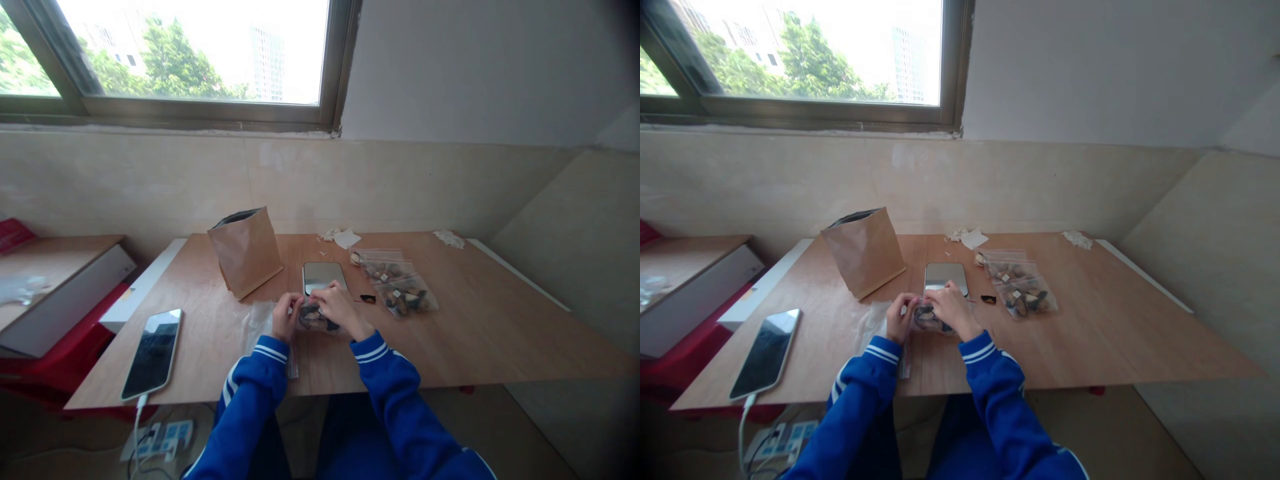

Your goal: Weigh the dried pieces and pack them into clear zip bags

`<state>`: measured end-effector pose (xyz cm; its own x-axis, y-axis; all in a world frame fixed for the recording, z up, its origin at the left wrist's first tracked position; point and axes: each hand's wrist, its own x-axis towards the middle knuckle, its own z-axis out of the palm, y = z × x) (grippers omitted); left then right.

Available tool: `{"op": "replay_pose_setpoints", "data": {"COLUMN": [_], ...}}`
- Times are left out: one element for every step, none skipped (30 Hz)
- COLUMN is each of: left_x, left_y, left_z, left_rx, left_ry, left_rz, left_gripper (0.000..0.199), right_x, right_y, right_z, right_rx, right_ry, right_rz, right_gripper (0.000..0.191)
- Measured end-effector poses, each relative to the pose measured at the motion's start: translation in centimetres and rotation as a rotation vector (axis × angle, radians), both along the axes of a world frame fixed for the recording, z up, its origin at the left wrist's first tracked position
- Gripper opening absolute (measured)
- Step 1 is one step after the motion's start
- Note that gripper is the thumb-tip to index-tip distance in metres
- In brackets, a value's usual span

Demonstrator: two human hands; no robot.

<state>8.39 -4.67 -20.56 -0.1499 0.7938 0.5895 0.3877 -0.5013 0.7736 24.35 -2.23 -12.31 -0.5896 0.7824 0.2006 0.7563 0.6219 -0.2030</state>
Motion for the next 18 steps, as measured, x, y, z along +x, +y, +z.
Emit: {"op": "replay_pose_setpoints", "data": {"left_x": [0.0, -0.01, -0.02, -0.04, -0.04, -0.04, -0.04, -0.03, -0.02, 0.0, 0.01, 0.01, 0.02, 0.01, 0.0, -0.01, -0.02, -0.04], "left_y": [0.03, 0.06, 0.1, 0.13, 0.15, 0.17, 0.18, 0.18, 0.17, 0.15, 0.13, 0.1, 0.08, 0.05, 0.03, 0.01, -0.01, -0.03], "left_z": [-0.02, -0.02, -0.02, -0.01, 0.01, 0.03, 0.05, 0.07, 0.07, 0.07, 0.06, 0.03, -0.01, -0.06, -0.11, -0.17, -0.22, -0.25], "left_rx": [0.002, 0.006, 0.013, 0.021, 0.029, 0.035, 0.038, 0.038, 0.037, 0.035, 0.035, 0.035, 0.037, 0.04, 0.045, 0.051, 0.06, 0.071], "left_ry": [0.003, 0.004, 0.005, 0.005, 0.008, 0.012, 0.018, 0.025, 0.032, 0.04, 0.047, 0.052, 0.056, 0.06, 0.064, 0.07, 0.076, 0.081], "left_rz": [0.006, 0.015, 0.025, 0.033, 0.036, 0.035, 0.031, 0.028, 0.025, 0.024, 0.025, 0.026, 0.029, 0.031, 0.034, 0.038, 0.044, 0.048], "left_gripper": [0.025, 0.025, 0.025, 0.025, 0.025, 0.024, 0.024, 0.023, 0.023, 0.023, 0.023, 0.024, 0.024, 0.024, 0.023, 0.023, 0.022, 0.021], "right_x": [-0.07, -0.12, -0.16, -0.17, -0.17, -0.17, -0.18, -0.2, -0.24, -0.29, -0.37, -0.45, -0.54, -0.6, -0.64, -0.64, -0.59, -0.5], "right_y": [-0.11, -0.23, -0.37, -0.51, -0.62, -0.71, -0.77, -0.78, -0.76, -0.72, -0.67, -0.63, -0.59, -0.57, -0.56, -0.56, -0.57, -0.59], "right_z": [0.08, 0.17, 0.28, 0.37, 0.45, 0.5, 0.51, 0.46, 0.38, 0.26, 0.11, -0.03, -0.17, -0.28, -0.36, -0.4, -0.4, -0.37], "right_rx": [0.001, 0.006, 0.016, 0.029, 0.044, 0.056, 0.065, 0.07, 0.074, 0.077, 0.08, 0.083, 0.087, 0.091, 0.092, 0.091, 0.088, 0.083], "right_ry": [-0.004, -0.004, 0.001, 0.011, 0.025, 0.039, 0.049, 0.054, 0.053, 0.049, 0.045, 0.044, 0.045, 0.046, 0.048, 0.051, 0.058, 0.067], "right_rz": [0.0, 0.001, 0.004, 0.009, 0.015, 0.02, 0.024, 0.024, 0.022, 0.018, 0.012, 0.007, 0.0, -0.005, -0.008, -0.006, 0.0, 0.006], "right_gripper": [0.02, 0.021, 0.021, 0.021, 0.022, 0.023, 0.024, 0.024, 0.023, 0.023, 0.022, 0.022, 0.021, 0.021, 0.02, 0.02, 0.02, 0.019]}}
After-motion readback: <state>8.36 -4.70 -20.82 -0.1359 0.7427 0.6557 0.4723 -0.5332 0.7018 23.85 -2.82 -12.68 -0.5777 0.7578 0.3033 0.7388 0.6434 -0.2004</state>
